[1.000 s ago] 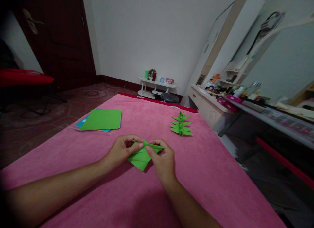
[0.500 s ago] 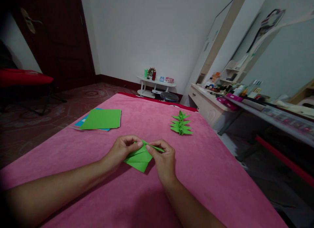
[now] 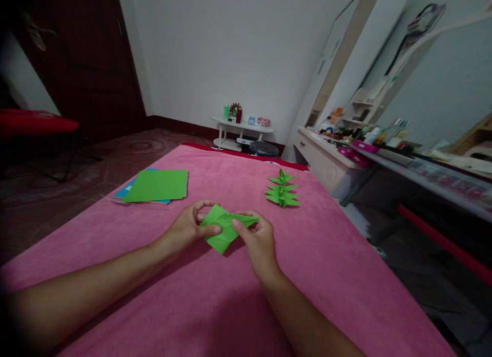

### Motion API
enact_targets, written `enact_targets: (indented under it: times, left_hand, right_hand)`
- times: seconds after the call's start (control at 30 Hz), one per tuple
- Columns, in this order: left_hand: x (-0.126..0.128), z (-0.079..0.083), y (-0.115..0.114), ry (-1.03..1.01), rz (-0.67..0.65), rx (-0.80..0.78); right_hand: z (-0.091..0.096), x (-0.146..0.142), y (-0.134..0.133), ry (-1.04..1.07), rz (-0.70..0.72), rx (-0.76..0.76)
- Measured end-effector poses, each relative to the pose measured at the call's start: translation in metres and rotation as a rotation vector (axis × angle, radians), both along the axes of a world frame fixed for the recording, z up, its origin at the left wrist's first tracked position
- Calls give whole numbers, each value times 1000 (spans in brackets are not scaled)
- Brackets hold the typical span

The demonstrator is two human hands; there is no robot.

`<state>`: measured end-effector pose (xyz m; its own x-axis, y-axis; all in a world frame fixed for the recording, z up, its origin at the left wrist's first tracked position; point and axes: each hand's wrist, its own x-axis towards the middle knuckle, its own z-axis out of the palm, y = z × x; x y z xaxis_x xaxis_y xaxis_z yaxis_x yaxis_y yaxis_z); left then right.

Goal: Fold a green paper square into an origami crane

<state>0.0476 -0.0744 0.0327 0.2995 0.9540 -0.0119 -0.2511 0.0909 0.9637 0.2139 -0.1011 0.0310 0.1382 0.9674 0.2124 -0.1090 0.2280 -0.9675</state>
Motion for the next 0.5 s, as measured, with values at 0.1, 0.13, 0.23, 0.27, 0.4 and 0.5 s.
enact_targets:
  times: [0.1, 0.13, 0.23, 0.27, 0.4, 0.5]
  left_hand:
    - [-4, 0, 6, -33, -20, 25]
    - [-5, 0, 7, -53, -27, 41]
    - [-6, 0, 9, -77, -61, 94]
    - [-6, 0, 8, -70, -78, 105]
    - [-2, -2, 5, -108, -71, 88]
    - [2, -6, 2, -204, -80, 8]
  right_hand:
    - [4, -2, 0, 19, 132, -50]
    - [5, -3, 0, 14, 183, -63]
    - [6, -3, -1, -75, 250, -49]
    - [6, -3, -2, -133, 225, -13]
    - [11, 4, -4, -373, 18, 295]
    - [16, 10, -5, -460, -98, 496]
